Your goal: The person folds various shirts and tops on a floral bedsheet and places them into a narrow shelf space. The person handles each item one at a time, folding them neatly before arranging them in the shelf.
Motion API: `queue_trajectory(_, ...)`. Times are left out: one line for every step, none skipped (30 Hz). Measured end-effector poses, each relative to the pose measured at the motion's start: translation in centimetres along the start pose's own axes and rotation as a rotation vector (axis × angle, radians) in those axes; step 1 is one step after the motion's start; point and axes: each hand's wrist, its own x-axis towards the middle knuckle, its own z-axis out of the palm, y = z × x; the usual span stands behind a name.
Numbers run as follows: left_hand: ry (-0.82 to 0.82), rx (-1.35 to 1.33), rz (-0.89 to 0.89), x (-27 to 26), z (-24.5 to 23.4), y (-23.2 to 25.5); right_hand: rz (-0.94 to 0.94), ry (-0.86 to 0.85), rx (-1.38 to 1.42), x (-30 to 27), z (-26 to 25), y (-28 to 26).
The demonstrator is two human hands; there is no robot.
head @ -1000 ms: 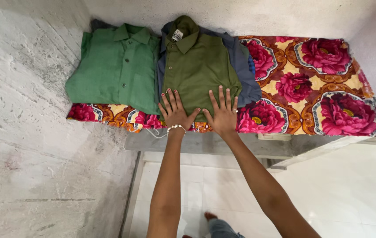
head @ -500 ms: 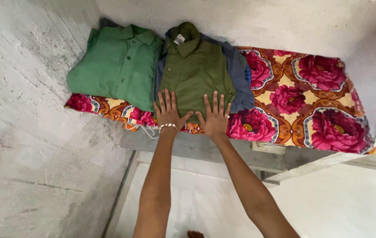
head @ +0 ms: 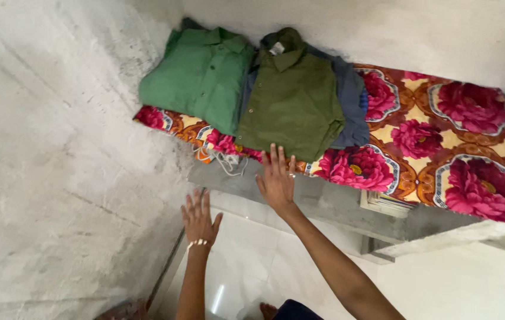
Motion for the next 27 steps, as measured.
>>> queue_trajectory(-0.042, 0.081, -0.090, -3.1, 0.8, -2.4, -0.062, -0.014, 0.025, -0.8, 0.5, -1.1)
queue_trajectory(-0.140, 0.151, -0.248, -6.9, 1.5, -4.8, -0.132, -0.035, 0.058, -1.6, 1.2, -2.5)
queue_trajectory(-0.241, 0.217, -0.406, -10.8, 2.0, -6.9, -0.203, -0.055, 0.090, -2.5, 2.0, -3.9)
queue_trajectory(-0.325, 0.248, -0.579, -14.8, 2.4, -8.8, -0.235, -0.101, 0.122, -3.3, 3.0, -5.3)
queue_trajectory(-0.411, 0.275, -0.752, -18.7, 2.6, -10.3, -0.267, -0.147, 0.153, -4.0, 3.8, -6.4)
queue_trajectory(-0.476, 0.275, -0.864, -22.8, 2.3, -11.7, -0.297, -0.198, 0.187, -4.9, 4.5, -7.7)
queue_trajectory(-0.540, 0.274, -0.978, -26.8, 1.8, -12.3, -0.324, -0.228, 0.205, -5.7, 5.1, -9.1)
queue_trajectory(-0.600, 0.269, -1.070, -30.4, 1.2, -13.1, -0.342, -0.256, 0.221, -6.5, 5.7, -10.5)
queue_trajectory(-0.655, 0.264, -1.151, -33.8, 0.3, -13.8, -0.361, -0.285, 0.236, -7.3, 6.2, -11.9)
queue_trajectory(-0.704, 0.247, -1.226, -36.6, -0.5, -14.1, -0.395, -0.299, 0.257, -8.1, 6.6, -13.1)
queue_trajectory(-0.746, 0.230, -1.296, -39.2, -1.4, -14.3, -0.428, -0.313, 0.278, -8.9, 7.0, -14.4)
queue_trajectory(-0.770, 0.208, -1.352, -41.2, -2.1, -14.5, -0.462, -0.325, 0.296, -9.5, 7.3, -15.5)
queue_trajectory(-0.781, 0.193, -1.398, -43.0, -2.6, -14.5, -0.485, -0.360, 0.302, -10.1, 7.6, -16.5)
queue_trajectory(-0.795, 0.177, -1.438, -44.7, -3.1, -14.6, -0.509, -0.397, 0.309, -10.8, 7.9, -17.7)
queue_trajectory(-0.745, 0.185, -1.464, -46.3, -3.4, -14.5, -0.533, -0.433, 0.314, -11.5, 8.2, -18.9)
queue_trajectory(-0.704, 0.198, -1.484, -48.1, -3.7, -14.0, -0.556, -0.480, 0.315, -12.3, 8.5, -20.0)
queue_trajectory(-0.656, 0.204, -1.501, -49.6, -3.8, -13.3, -0.579, -0.526, 0.315, -13.2, 8.7, -21.1)
queue_trajectory(-0.567, 0.227, -1.506, -50.6, -3.6, -12.4, -0.604, -0.570, 0.305, -13.8, 8.9, -22.1)
queue_trajectory(-0.486, 0.249, -1.500, -51.3, -3.3, -11.8, -0.657, -0.577, 0.318, -14.8, 8.9, -23.3)
queue_trajectory(-0.405, 0.264, -1.503, -51.6, -2.7, -11.0, -0.716, -0.580, 0.332, -15.9, 8.8, -24.3)
queue_trajectory(-0.336, 0.262, -1.501, -51.8, -2.1, -11.1, -0.776, -0.582, 0.346, -16.8, 8.7, -25.5)
queue_trajectory(-0.300, 0.247, -1.538, -52.0, -1.5, -11.2, -0.832, -0.615, 0.361, -17.6, 8.7, -26.8)
queue_trajectory(-0.263, 0.234, -1.575, -52.1, -0.7, -11.4, -0.888, -0.648, 0.375, -18.4, 8.6, -28.2)
queue_trajectory(-0.228, 0.222, -1.620, -52.4, -0.1, -11.4, -0.951, -0.686, 0.389, -19.4, 8.5, -29.5)
queue_trajectory(-0.240, 0.197, -1.649, -52.9, 0.5, -11.6, -1.003, -0.712, 0.418, -20.4, 8.3, -30.8)
queue_trajectory(-0.249, 0.170, -1.679, -53.2, 1.2, -11.9, -1.055, -0.737, 0.445, -21.3, 8.1, -32.2)
queue_trajectory(-0.277, 0.146, -1.695, -53.3, 1.8, -12.1, -1.107, -0.763, 0.472, -22.2, 8.0, -33.4)
